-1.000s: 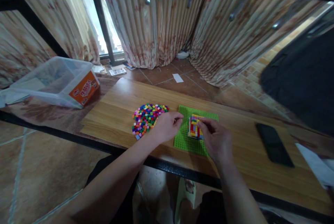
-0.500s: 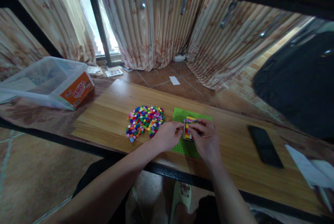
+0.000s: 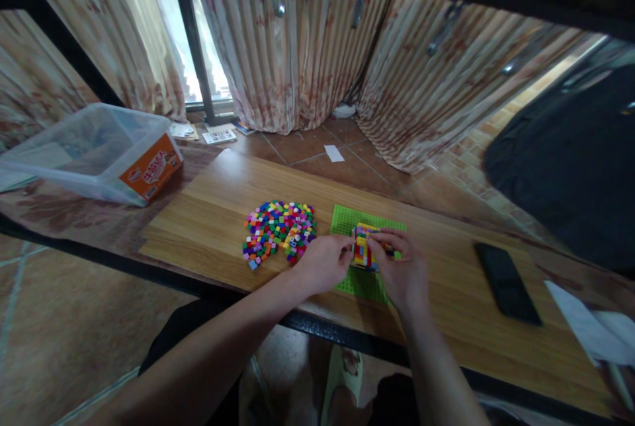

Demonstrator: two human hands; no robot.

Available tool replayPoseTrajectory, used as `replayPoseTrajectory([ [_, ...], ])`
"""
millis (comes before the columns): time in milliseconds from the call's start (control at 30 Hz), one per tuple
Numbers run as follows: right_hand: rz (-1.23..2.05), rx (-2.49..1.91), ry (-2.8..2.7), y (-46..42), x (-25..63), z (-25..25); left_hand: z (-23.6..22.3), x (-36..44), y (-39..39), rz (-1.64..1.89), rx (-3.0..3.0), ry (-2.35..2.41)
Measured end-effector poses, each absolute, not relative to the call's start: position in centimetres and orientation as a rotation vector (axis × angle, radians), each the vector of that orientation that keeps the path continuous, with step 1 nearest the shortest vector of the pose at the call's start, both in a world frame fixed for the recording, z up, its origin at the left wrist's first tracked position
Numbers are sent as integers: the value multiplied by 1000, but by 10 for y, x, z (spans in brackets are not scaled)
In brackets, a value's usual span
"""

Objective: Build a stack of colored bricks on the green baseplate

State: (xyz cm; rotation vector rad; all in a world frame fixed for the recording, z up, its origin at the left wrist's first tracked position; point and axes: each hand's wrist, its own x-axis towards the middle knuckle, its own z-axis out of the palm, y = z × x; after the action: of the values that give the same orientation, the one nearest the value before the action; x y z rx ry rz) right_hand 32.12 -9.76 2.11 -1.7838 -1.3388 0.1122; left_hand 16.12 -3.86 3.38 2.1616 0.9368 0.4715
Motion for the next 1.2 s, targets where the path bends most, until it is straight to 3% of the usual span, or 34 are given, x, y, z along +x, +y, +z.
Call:
replayPoseTrajectory([
  [300, -100, -1950, -1334, -91, 317, 17, 34, 162, -39, 464, 2197, 942],
  [1200, 18, -1933, -1326, -88, 310, 11, 32, 164, -52, 467, 2318, 981],
])
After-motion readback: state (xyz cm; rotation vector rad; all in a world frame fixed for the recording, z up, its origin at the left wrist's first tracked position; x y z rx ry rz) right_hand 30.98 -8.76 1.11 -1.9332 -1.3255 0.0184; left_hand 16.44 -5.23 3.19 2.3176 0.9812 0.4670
